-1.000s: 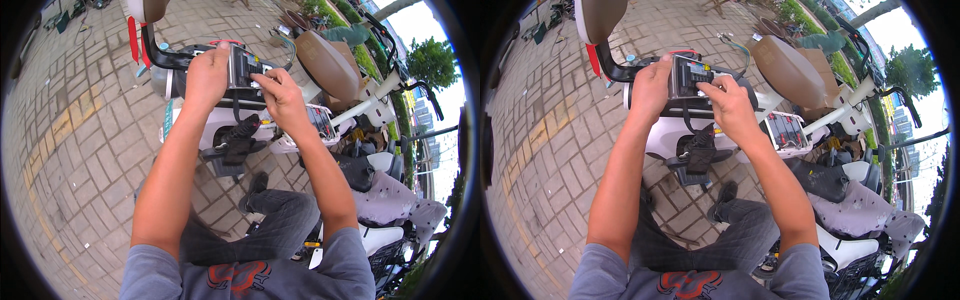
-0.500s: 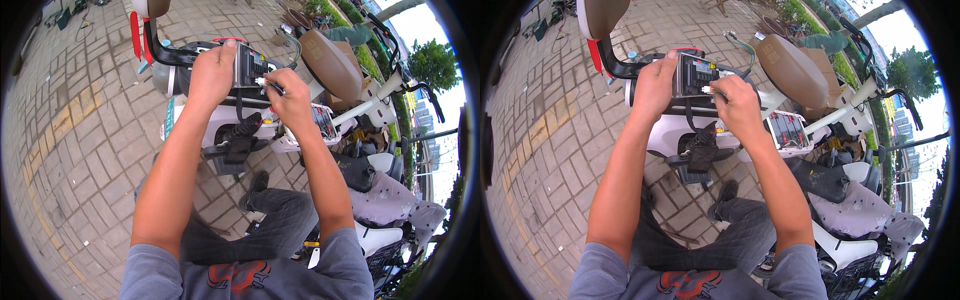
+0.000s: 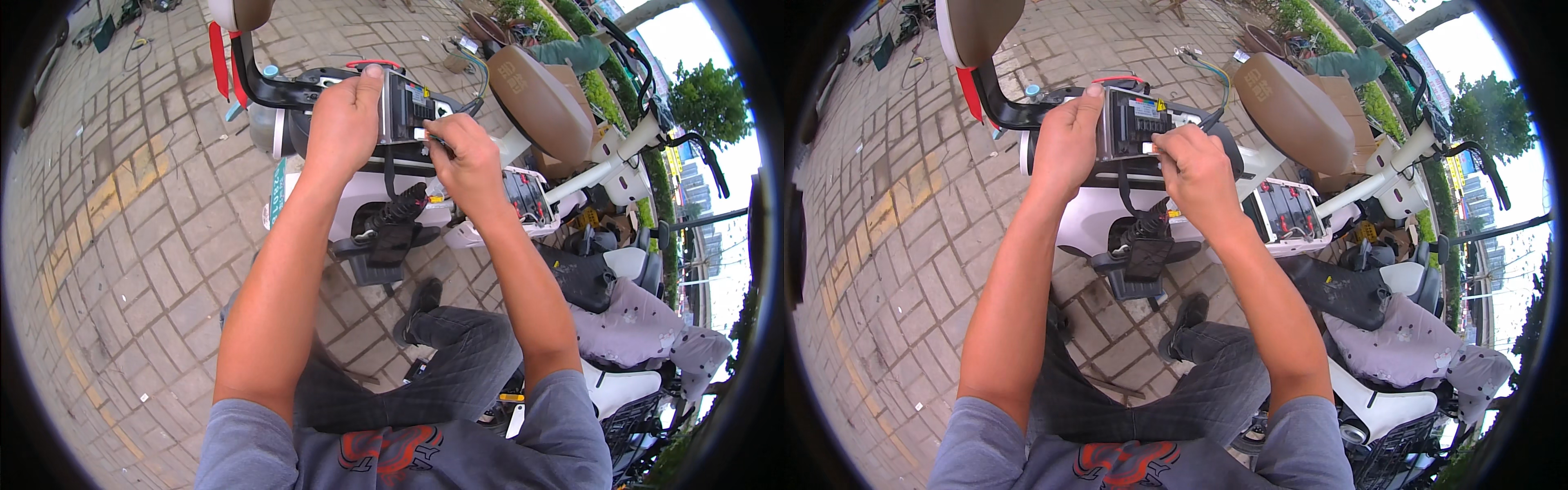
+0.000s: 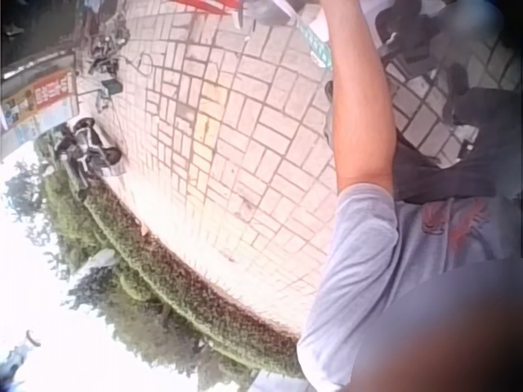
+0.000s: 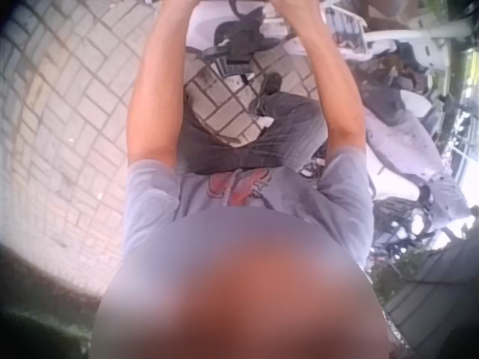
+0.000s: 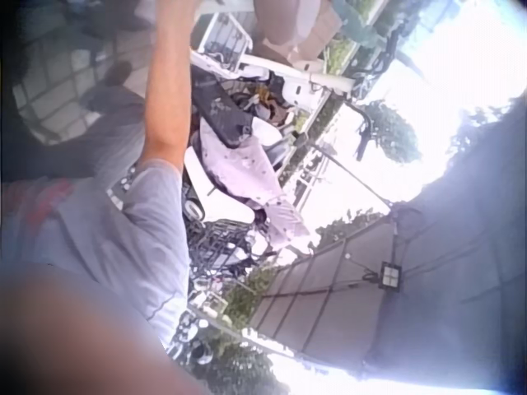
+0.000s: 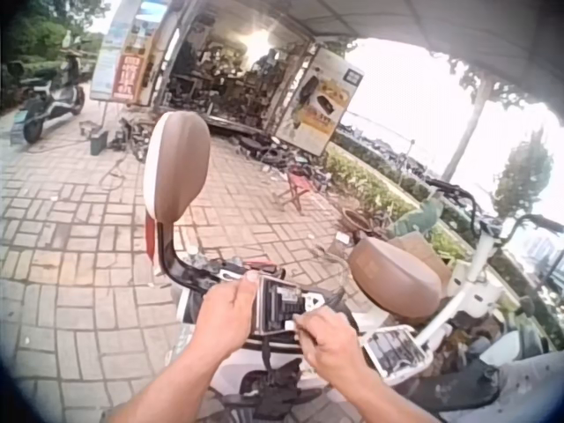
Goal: The person installs a new battery into an electric scooter, connects the wiring, and secures the battery compartment using a screwdriver. The scooter is positioned on a paved outdoor area with other scooters nearby.
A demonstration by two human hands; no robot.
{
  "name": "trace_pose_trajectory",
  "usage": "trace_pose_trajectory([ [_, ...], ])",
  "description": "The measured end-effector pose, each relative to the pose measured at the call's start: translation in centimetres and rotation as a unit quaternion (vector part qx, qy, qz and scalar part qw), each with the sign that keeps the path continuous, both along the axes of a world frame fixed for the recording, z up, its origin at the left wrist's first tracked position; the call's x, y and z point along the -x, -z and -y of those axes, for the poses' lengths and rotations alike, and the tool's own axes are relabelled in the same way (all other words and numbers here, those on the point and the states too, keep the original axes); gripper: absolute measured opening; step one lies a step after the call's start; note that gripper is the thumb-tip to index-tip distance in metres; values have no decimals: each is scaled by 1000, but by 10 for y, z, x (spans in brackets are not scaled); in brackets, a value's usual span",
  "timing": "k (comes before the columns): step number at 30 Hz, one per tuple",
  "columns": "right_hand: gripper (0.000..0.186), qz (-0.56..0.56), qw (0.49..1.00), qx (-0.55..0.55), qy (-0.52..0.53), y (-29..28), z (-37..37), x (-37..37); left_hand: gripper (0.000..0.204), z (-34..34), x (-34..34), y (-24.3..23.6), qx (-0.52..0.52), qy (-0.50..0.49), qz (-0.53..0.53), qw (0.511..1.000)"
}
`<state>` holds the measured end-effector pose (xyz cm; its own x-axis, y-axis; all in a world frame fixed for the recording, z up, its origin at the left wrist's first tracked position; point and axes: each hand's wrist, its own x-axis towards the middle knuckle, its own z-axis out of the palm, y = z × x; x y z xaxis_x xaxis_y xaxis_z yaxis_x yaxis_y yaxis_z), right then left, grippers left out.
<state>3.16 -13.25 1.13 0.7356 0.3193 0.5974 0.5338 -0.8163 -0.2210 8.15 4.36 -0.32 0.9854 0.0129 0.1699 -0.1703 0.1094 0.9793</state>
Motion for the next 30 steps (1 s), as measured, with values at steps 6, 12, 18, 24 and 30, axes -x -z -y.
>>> trace_pose_trajectory([
  [6,33,40,999,18,8,8,5,13,53,0,0,0,-8,-1,-6,1000],
  [12,38,99,990,-25,92,31,-23,18,54,3,3,1,-15,-13,-24,1000],
  [18,37,11,991,-95,92,39,-23,25,54,6,0,1,-47,-2,6,999],
  [24,26,-161,960,-227,16,-12,7,23,48,-6,-3,-2,80,59,-53,994],
  [30,91,-35,996,31,77,-76,27,4,45,-16,-12,-5,148,99,31,983],
])
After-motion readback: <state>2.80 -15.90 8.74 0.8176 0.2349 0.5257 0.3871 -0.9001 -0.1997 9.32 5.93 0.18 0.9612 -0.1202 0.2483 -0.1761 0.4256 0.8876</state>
